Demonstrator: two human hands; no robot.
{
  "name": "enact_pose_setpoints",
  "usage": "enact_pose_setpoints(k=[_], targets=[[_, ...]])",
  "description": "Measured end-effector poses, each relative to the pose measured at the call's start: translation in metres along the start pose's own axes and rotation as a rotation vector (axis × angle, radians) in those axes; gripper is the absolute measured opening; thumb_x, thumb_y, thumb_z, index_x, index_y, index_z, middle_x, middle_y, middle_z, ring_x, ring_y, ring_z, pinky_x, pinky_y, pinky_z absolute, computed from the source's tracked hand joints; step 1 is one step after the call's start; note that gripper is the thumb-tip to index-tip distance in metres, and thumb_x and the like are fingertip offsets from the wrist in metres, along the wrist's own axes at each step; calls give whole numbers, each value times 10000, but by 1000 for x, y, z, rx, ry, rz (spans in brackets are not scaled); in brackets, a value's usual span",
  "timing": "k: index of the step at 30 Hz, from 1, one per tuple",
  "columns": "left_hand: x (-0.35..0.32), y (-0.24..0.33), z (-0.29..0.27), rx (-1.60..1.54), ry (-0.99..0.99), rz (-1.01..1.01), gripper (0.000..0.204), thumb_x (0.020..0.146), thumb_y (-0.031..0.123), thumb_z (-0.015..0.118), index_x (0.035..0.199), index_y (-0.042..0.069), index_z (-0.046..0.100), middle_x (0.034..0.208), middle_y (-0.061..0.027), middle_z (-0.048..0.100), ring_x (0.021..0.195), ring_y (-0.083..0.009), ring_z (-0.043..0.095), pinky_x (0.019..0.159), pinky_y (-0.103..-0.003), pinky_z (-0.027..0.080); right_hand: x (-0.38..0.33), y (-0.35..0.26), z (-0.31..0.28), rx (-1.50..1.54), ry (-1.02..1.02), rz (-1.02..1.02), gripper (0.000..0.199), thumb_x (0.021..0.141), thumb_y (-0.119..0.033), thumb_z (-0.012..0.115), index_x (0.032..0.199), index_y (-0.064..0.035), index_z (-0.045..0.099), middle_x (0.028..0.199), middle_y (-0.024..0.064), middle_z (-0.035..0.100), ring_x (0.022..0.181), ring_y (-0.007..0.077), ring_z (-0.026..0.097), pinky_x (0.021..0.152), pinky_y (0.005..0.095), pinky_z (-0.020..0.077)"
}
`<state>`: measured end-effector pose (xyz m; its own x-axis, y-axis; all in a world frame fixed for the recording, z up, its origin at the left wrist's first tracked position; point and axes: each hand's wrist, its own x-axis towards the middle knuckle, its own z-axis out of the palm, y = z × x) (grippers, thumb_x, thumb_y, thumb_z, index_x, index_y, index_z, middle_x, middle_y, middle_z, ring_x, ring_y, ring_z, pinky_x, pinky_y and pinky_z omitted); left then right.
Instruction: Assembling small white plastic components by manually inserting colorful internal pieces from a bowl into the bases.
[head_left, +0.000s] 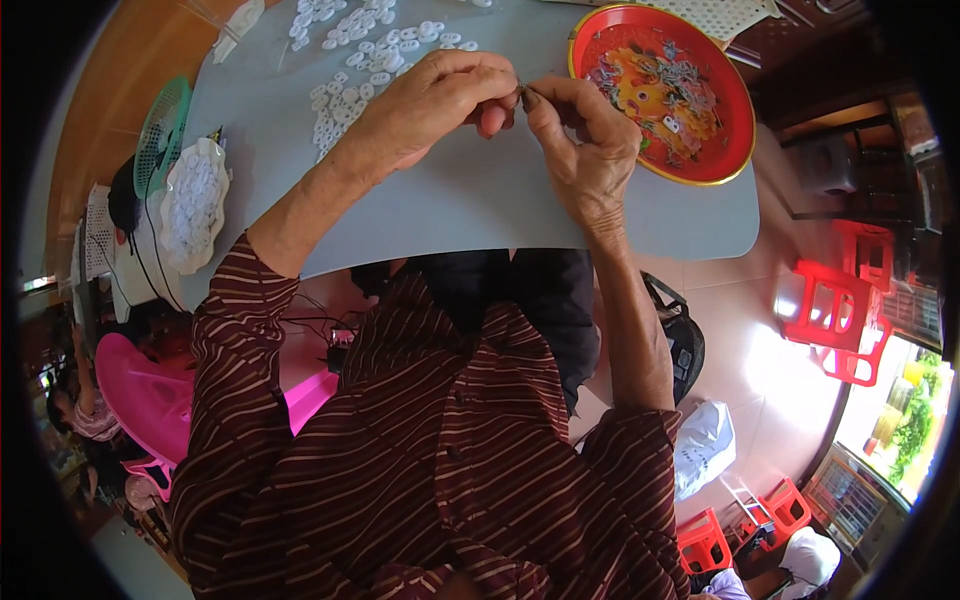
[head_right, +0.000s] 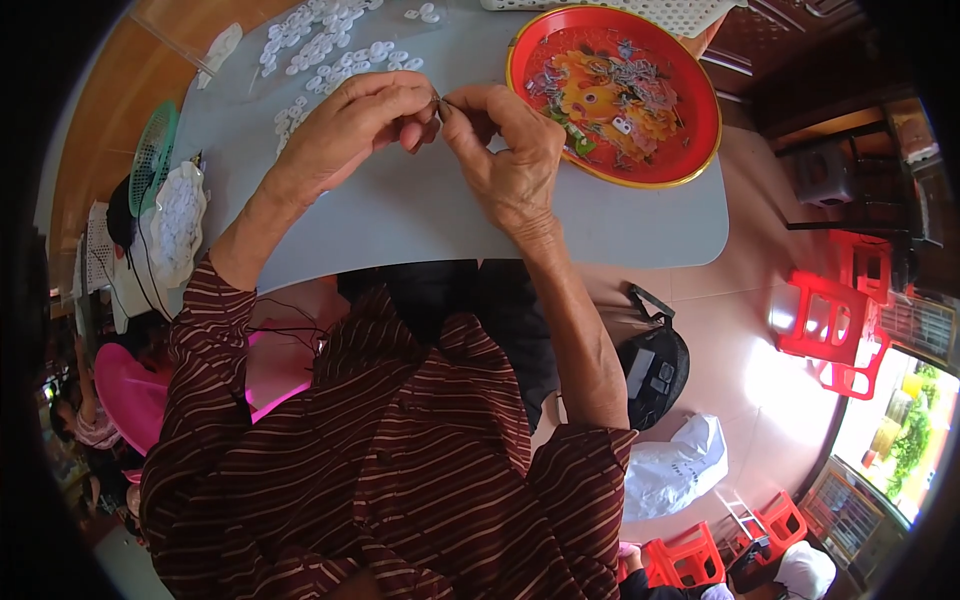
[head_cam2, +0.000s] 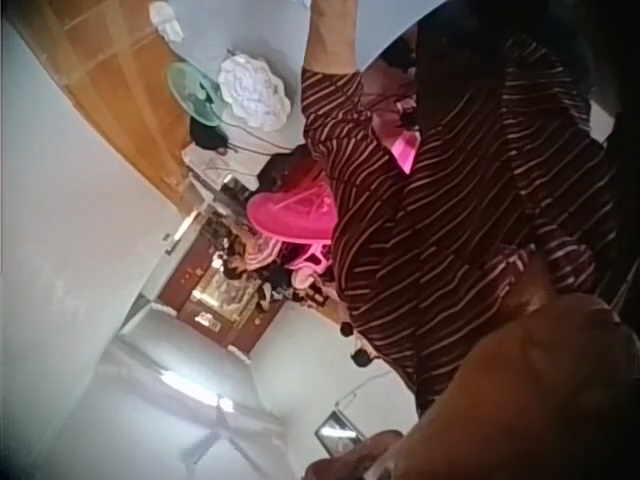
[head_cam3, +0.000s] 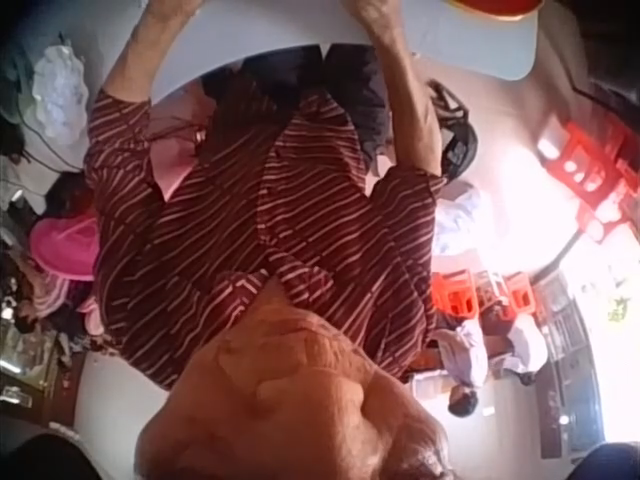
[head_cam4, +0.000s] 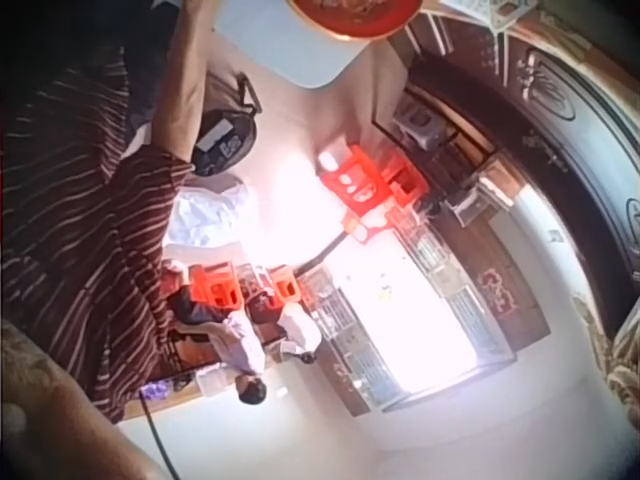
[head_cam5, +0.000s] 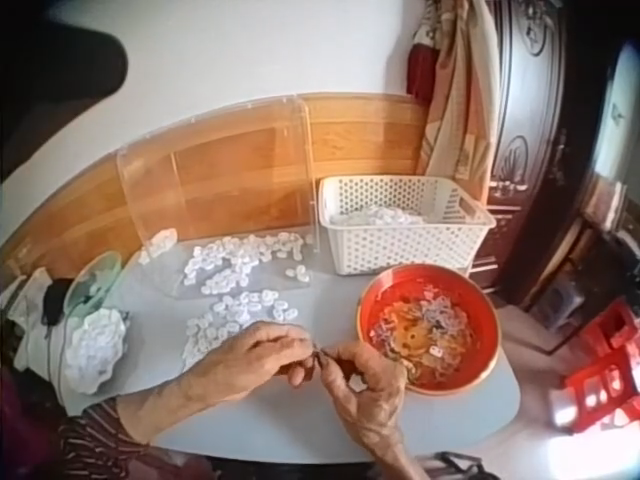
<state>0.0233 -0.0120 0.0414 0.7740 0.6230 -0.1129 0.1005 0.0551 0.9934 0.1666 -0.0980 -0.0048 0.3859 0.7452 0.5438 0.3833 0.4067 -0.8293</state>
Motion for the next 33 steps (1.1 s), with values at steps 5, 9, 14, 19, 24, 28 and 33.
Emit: enact_pose_setpoints(k=[5, 9, 14, 19, 24, 28, 33], targets=[[1, -2, 2, 328, 49, 179, 206, 895, 175, 519, 791, 12, 592, 654, -7, 551, 632, -92, 524, 615, -237, 435, -1, -1, -1, -39, 33, -19, 64, 762, -24, 670, 818, -10, 642, 668, 57, 627, 567, 115, 575, 557, 237, 468], [-3, 1, 9, 532, 125, 383, 115, 884, 111, 532, 827, 21, 576, 654, -26, 549, 645, -103, 541, 578, -251, 444, -2, -8, -4, 25, -9, 134, 61, 796, -54, 651, 821, 0, 636, 655, 26, 615, 580, 79, 558, 553, 222, 453], [0, -9, 5, 716, 140, 609, 58, 867, 53, 575, 910, 15, 580, 808, -66, 580, 741, -164, 569, 658, -271, 464, -2, -3, -8, 179, -55, 257, 89, 836, -80, 617, 835, 8, 630, 657, -6, 599, 597, 42, 530, 551, 200, 431], [1, -7, 2, 825, 155, 770, 146, 799, -35, 612, 931, 20, 584, 851, -79, 597, 832, -228, 606, 713, -307, 501, 0, -6, -10, 282, -151, 302, 115, 862, -84, 566, 843, 16, 619, 659, 5, 585, 591, 51, 509, 552, 200, 428], [1, -7, 5, 826, 185, 826, 164, 778, -51, 627, 920, 23, 588, 856, -75, 600, 841, -224, 602, 706, -309, 501, 0, -3, -10, 468, -166, 335, 138, 880, -71, 517, 816, 26, 591, 665, 24, 565, 588, 73, 502, 549, 216, 428], [0, -4, 8, 895, 223, 910, 203, 751, -69, 648, 917, 36, 594, 838, -65, 600, 844, -230, 599, 707, -311, 502, 0, -4, -9, 551, -167, 418, 167, 893, -84, 489, 800, 26, 572, 664, 30, 551, 581, 86, 498, 538, 225, 423], [3, -7, 8, 753, 245, 775, 88, 821, 6, 612, 899, 31, 580, 772, -62, 591, 766, -189, 593, 652, -293, 484, 1, -2, -10, 549, -164, 413, 184, 894, -110, 508, 792, 26, 579, 665, 31, 554, 576, 85, 498, 537, 221, 421]])
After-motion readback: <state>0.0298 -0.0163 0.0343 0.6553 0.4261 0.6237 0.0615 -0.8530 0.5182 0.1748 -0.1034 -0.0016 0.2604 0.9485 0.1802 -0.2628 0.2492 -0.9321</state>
